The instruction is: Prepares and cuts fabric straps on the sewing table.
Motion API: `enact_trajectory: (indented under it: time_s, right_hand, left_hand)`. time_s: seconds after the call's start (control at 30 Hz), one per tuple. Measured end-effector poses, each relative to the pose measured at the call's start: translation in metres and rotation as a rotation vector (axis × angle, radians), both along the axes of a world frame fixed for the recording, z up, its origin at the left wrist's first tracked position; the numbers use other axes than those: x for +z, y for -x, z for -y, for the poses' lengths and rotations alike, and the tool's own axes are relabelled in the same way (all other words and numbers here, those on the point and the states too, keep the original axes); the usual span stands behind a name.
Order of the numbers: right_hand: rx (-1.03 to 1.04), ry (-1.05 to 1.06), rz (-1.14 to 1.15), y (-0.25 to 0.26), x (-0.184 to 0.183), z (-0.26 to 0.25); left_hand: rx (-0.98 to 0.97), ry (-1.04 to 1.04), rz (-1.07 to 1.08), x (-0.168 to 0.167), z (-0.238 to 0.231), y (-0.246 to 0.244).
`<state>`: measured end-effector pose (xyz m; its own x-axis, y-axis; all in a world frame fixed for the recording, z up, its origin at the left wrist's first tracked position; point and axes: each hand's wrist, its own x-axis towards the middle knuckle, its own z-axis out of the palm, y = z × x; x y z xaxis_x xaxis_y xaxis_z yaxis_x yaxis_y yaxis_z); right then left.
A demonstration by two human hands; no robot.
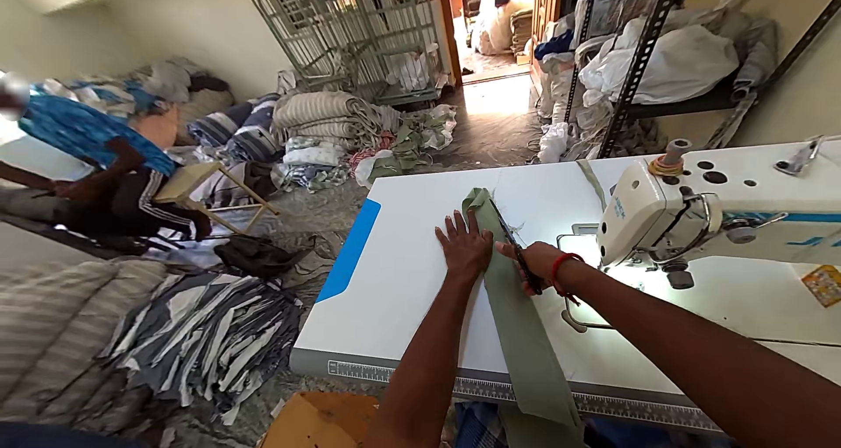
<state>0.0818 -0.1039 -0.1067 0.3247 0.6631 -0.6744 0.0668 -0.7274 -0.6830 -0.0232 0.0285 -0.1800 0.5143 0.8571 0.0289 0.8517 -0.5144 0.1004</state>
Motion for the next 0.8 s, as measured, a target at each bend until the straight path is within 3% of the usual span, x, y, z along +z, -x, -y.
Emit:
enact_trajectory:
  time_s: [0.1,0.3,0.8]
  right_hand:
    - [-0.038,-0.036,0.017,0.001,0.001,0.0]
    - [-0.038,0.004,-0.174,-0.001,0.008,-0.004]
    - [-0.001,-0.013,0.034,-0.006,0.003,-0.046]
  left_hand:
    - [0.013,0.007,0.003,-0.001,-0.002,-0.001]
    - [0.012,-0.007,-0.014,-0.001,-0.002,0.0]
    - [0.007,-0.03,0.015,-0.007,-0.003,-0.001]
